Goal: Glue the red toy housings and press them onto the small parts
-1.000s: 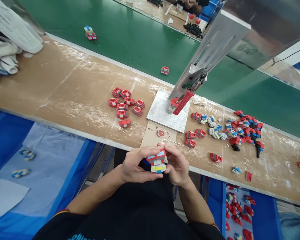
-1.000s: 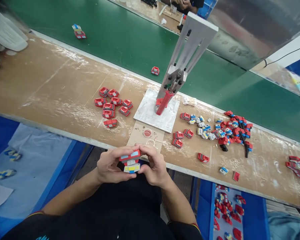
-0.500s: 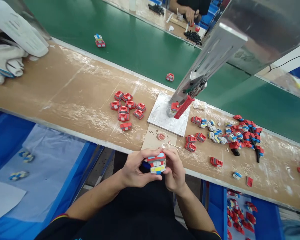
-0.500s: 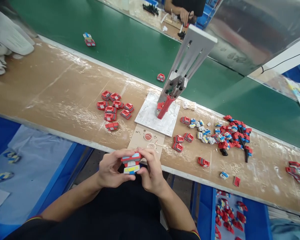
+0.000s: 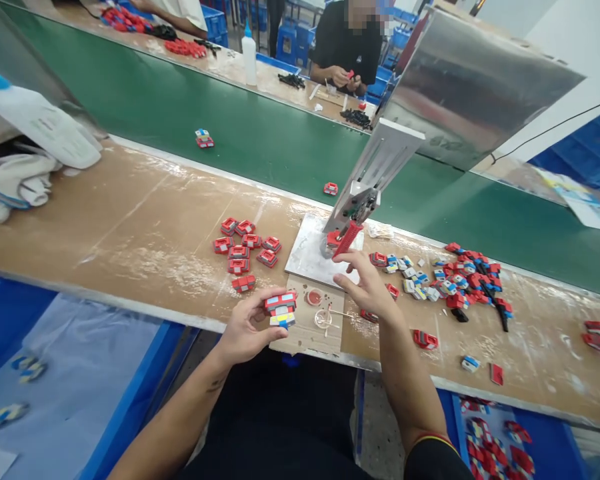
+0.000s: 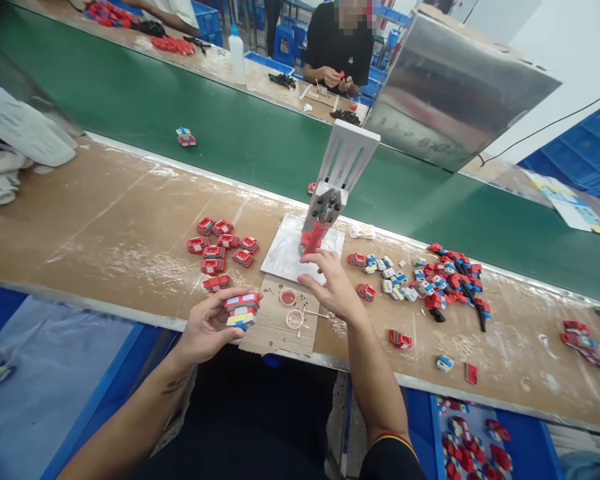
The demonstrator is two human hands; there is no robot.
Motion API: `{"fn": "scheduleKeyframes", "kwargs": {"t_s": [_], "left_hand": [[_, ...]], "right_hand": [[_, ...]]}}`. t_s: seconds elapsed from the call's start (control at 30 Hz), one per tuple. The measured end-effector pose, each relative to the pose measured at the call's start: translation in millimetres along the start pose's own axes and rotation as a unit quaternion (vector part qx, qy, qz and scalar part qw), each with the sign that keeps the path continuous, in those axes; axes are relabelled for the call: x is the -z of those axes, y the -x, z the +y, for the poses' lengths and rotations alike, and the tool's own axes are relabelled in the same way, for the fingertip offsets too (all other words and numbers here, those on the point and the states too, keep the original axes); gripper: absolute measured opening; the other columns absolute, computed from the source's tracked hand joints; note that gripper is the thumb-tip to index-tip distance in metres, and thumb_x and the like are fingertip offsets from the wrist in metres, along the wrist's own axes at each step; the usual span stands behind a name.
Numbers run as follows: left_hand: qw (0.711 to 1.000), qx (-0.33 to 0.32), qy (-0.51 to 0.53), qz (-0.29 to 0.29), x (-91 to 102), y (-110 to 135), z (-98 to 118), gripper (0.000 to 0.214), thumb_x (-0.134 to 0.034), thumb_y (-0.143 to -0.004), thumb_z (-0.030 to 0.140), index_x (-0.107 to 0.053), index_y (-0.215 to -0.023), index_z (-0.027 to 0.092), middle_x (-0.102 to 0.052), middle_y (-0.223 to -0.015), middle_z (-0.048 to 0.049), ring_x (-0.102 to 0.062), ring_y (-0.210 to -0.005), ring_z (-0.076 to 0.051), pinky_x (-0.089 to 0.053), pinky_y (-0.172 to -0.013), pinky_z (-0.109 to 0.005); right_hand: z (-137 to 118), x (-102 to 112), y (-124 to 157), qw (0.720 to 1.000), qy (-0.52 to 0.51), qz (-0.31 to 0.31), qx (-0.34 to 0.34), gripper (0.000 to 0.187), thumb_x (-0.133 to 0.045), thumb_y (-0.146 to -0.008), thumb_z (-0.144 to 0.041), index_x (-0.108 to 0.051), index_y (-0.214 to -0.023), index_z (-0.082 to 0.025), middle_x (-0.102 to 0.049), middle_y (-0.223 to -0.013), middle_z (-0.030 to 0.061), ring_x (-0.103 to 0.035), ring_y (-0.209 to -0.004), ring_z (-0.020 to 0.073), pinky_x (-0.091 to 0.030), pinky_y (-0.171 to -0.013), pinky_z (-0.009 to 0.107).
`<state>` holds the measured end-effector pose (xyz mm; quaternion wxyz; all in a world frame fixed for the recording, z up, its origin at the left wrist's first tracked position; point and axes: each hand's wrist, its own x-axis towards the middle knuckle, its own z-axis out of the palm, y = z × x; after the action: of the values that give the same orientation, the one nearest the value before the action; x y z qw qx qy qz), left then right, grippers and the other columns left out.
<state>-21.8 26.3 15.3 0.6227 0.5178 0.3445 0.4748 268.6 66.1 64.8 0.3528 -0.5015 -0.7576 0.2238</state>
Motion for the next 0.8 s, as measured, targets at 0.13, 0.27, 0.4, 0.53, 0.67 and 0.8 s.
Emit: {"fn": "scheduleKeyframes", "kwargs": {"t_s": [0.13,0.27,0.4,0.53,0.67,0.8], "left_hand": [[1.0,0.03,-0.008,0.002,2.5,0,-1,0.067,-0.102,-0.065,0.037,-0.077,-0.123,0.015,-0.081,-0.123,-0.0207,-0.082,-0.109,-0.033,-0.069,-0.093,-0.036],[0.999,0.044,-0.011,-0.008,6.0,0,1,0.066,-0.102,-0.065,0.038,-0.077,-0.122,0.016,-0.081,-0.124,-0.0196,-0.082,-0.107,-0.032,-0.068,-0.092,-0.032],[0.999,0.04,-0.006,-0.017,6.1,2,0,0.062,-0.101,-0.067,0.034,-0.077,-0.122,0.017,-0.08,-0.127,-0.0189,-0.081,-0.11,-0.032,-0.067,-0.093,-0.031],[0.999,0.037,0.011,0.031,11.0,9,-9,0.071,-0.103,-0.062,0.035,-0.074,-0.125,0.017,-0.082,-0.123,-0.0194,-0.083,-0.105,-0.033,-0.069,-0.088,-0.033],[0.996,0.045,0.016,0.075,17.7,11,-10,0.068,-0.105,-0.059,0.034,-0.074,-0.118,0.018,-0.083,-0.12,-0.0184,-0.084,-0.099,-0.032,-0.069,-0.083,-0.032],[0.996,0.043,0.012,0.082,14.7,8,-1,0.061,-0.106,-0.055,0.034,-0.077,-0.107,0.019,-0.084,-0.116,-0.0168,-0.084,-0.094,-0.03,-0.069,-0.079,-0.029]], "right_hand": [[-22,11,7,0.993,-0.098,-0.024,0.066,0.025,-0.066,-0.103,-0.049,-0.071,-0.12,-0.032,-0.073,-0.105,0.0037,-0.067,-0.093,0.0208,-0.057,-0.082,0.037],[-62,52,-28,0.961,-0.211,0.033,0.175,0.065,-0.07,-0.097,-0.059,-0.045,-0.155,-0.046,-0.069,-0.141,0.0037,-0.07,-0.117,0.0236,-0.061,-0.082,0.037],[-70,91,-90,0.948,-0.226,0.112,0.193,0.062,-0.078,-0.094,-0.051,-0.047,-0.148,-0.05,-0.066,-0.147,-0.0034,-0.07,-0.121,0.0199,-0.06,-0.09,0.035],[-28,72,-74,0.933,-0.097,0.309,0.153,0.028,-0.068,-0.098,-0.058,-0.066,-0.111,-0.033,-0.071,-0.101,0.0002,-0.067,-0.081,0.0153,-0.054,-0.068,0.032],[29,13,-31,0.966,-0.049,0.238,-0.092,0.043,-0.084,-0.078,-0.057,-0.069,-0.103,-0.024,-0.072,-0.095,0.0039,-0.062,-0.075,0.0174,-0.051,-0.063,0.033],[57,-23,-38,0.964,-0.09,0.128,-0.216,0.057,-0.089,-0.068,-0.052,-0.071,-0.112,-0.021,-0.076,-0.111,0.0094,-0.065,-0.09,0.0226,-0.055,-0.082,0.041]]}}
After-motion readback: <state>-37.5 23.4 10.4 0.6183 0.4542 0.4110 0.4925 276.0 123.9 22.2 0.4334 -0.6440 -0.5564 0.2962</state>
